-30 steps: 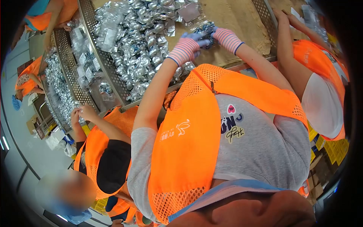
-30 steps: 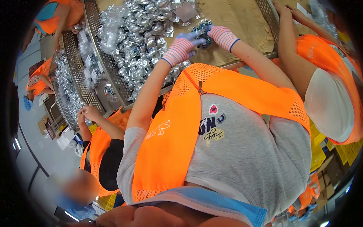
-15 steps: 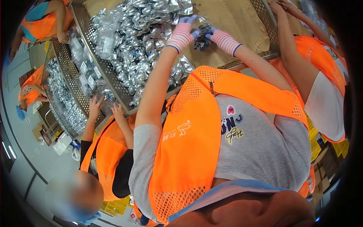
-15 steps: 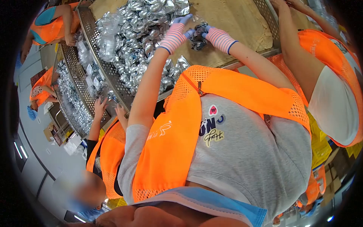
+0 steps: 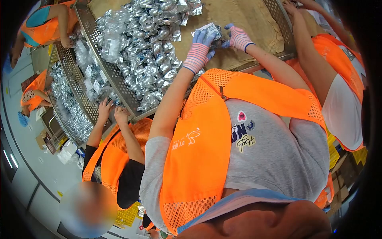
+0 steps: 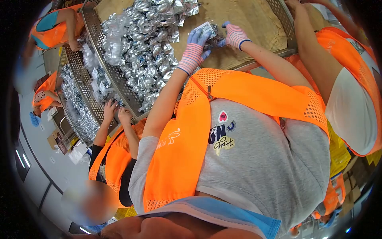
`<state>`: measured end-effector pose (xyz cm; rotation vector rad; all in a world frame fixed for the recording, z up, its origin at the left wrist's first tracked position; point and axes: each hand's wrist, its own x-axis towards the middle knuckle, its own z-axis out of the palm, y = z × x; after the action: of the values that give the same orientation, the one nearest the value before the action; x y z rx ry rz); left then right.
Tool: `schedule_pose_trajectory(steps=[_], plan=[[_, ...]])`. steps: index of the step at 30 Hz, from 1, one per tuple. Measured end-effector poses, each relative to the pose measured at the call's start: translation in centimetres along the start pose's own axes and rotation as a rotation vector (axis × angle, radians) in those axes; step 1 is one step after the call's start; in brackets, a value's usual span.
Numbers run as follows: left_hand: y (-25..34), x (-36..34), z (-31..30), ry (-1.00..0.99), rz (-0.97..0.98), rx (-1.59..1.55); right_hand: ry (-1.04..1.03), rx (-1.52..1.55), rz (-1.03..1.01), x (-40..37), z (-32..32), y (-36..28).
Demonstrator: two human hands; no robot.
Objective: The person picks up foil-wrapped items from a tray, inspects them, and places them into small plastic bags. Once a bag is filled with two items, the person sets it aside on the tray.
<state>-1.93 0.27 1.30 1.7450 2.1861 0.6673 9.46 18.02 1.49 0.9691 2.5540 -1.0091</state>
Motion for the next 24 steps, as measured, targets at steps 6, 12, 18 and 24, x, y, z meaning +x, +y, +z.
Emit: schedule_pose_trajectory(steps=[6,12,18,24], plan=[[-1.0,-1.1,0.0,-0.049,0.006,-0.016,-0.341,-0.245,0.085,0.8,0.1,-0.6],[-1.2,-1.4,-0.1,-0.049,-0.011,-0.051,-0.565,0.579,0.311,0.6,-0.8,0.6],[-1.0,-1.7,-0.1,-0.034,0.004,-0.044,-0.605,1.103,0.324,0.9,0.2,2.3],[-0.9,-1.7,0.0,-0.039,0.028,0.007,-0.448,1.048,0.408,0.8,1.5,1.0]])
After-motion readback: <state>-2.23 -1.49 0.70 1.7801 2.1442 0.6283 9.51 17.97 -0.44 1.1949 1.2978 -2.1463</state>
